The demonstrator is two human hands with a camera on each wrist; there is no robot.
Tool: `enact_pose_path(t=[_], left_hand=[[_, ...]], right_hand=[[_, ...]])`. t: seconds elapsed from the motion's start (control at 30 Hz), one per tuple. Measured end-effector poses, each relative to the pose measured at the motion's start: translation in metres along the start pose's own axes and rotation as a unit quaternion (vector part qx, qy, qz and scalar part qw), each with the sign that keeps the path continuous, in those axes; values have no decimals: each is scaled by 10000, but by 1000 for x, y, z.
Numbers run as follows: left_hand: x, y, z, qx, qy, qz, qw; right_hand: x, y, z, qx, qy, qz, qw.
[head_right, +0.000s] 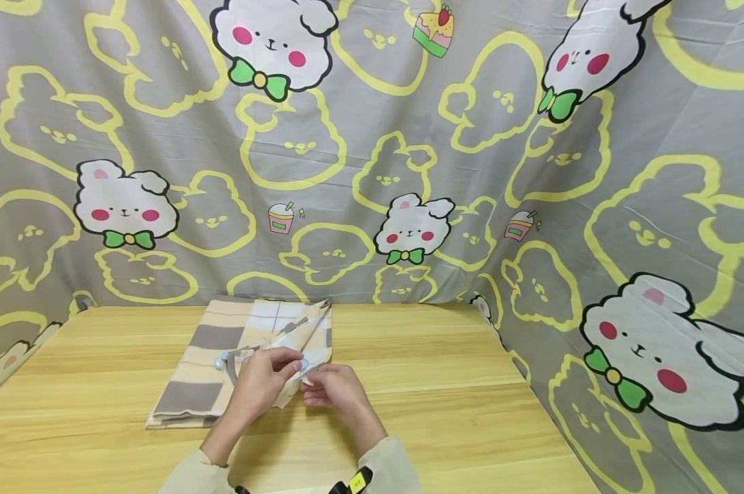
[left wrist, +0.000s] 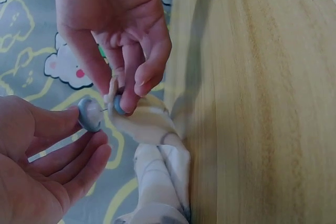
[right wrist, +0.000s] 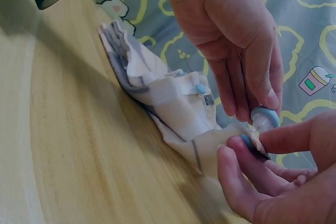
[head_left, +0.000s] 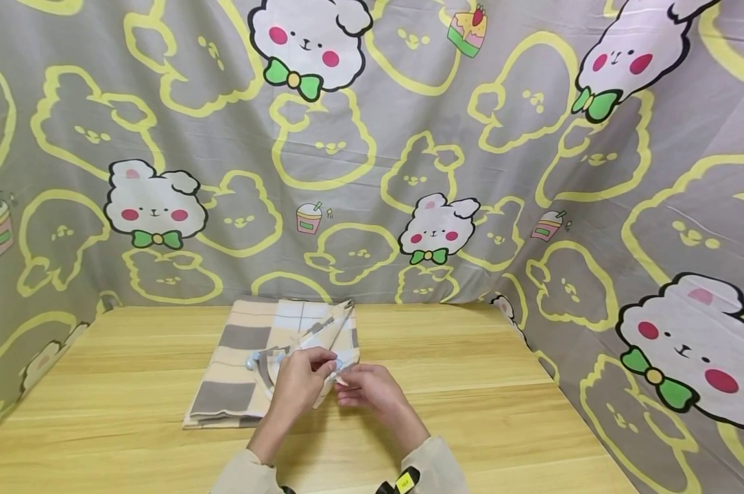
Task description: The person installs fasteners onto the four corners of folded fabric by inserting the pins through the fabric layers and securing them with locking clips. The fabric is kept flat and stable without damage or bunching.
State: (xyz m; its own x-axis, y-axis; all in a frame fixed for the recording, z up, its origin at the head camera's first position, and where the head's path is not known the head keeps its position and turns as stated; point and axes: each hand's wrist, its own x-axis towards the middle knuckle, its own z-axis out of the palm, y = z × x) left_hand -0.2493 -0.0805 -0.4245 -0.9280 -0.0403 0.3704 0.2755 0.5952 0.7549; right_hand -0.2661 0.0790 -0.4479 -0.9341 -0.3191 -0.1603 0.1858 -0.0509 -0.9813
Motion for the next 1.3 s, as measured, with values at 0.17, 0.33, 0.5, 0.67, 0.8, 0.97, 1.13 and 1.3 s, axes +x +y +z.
enact_pose_path(t=[0.17, 0.33, 0.5, 0.67, 0.8, 0.97, 1.13, 1.3], left_hand=[[0, 1, 0, -40, 50, 75, 10000], [-1, 3, 0, -80, -37, 61, 9999], [-1, 4, -1, -86, -110, 118, 9998], [-2, 4, 0, -117, -153, 214, 9996], [-1, 2, 0, -112, -77, 33, 9999], [-1, -1, -2, -112, -173, -388, 9990], [-3, -4, -3, -274, -699, -631, 9952], [-5, -4, -1, -429, -822, -690, 9933]], right_hand=[[-2, -1, 0, -134, 16, 136, 9998], [-4, -2, 0, -115, 112, 164, 9997], [-4, -3, 1, -183, 198, 100, 9996], [-3, -2, 2, -339, 258, -1, 9991], [-2, -3, 2, -428, 311, 0, 9986], [-2, -3, 2, -453, 358, -6, 9983], [-2, -4, 2, -446, 403, 3, 9982], [-2, -4, 2, -457, 360, -28, 9983]])
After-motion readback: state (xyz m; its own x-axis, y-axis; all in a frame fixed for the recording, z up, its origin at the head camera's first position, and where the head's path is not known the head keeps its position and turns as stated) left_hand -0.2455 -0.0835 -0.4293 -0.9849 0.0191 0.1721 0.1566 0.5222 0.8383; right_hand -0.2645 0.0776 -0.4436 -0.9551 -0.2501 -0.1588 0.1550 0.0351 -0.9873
